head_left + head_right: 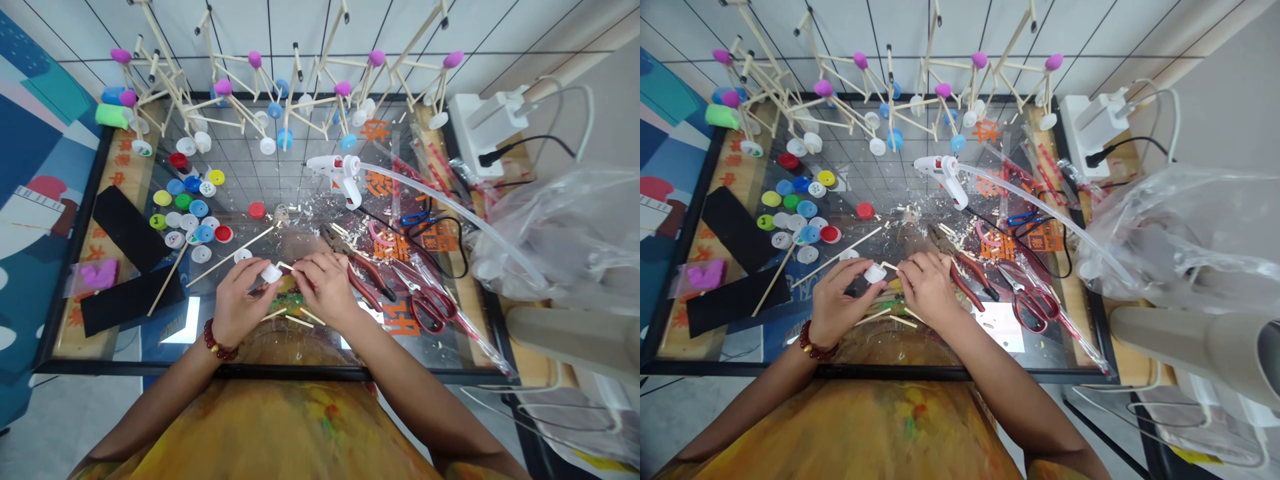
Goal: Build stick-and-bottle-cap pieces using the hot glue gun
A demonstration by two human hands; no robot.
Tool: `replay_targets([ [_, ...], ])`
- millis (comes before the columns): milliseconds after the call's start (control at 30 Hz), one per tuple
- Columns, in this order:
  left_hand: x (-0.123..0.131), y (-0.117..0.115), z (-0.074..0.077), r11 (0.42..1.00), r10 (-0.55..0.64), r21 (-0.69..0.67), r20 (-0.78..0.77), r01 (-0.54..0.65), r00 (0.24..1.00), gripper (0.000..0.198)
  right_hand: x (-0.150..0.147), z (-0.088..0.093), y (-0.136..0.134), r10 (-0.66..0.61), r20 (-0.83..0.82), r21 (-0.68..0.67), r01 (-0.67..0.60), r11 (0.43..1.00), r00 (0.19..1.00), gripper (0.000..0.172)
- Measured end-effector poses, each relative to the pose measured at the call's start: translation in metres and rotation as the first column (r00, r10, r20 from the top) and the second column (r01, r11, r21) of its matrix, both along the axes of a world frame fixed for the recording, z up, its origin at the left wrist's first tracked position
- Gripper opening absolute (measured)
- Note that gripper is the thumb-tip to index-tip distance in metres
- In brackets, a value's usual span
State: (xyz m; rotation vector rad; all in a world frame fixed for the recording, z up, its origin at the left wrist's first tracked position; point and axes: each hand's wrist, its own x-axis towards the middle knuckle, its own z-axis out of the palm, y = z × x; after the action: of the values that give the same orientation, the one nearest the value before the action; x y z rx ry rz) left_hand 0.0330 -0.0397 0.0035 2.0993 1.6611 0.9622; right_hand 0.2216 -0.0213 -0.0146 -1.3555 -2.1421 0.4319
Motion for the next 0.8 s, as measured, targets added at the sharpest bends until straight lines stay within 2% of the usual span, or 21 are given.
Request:
replay_targets([
  [800,-0.0013,0.0026,-0.0026,0.999,-0.021,0.047,-0.046,0.023,0.999,0.027,-0.0007,-0.0034,0.001,-0.013,0.006,-0.017,0.014,1.0,1.0,0.013],
])
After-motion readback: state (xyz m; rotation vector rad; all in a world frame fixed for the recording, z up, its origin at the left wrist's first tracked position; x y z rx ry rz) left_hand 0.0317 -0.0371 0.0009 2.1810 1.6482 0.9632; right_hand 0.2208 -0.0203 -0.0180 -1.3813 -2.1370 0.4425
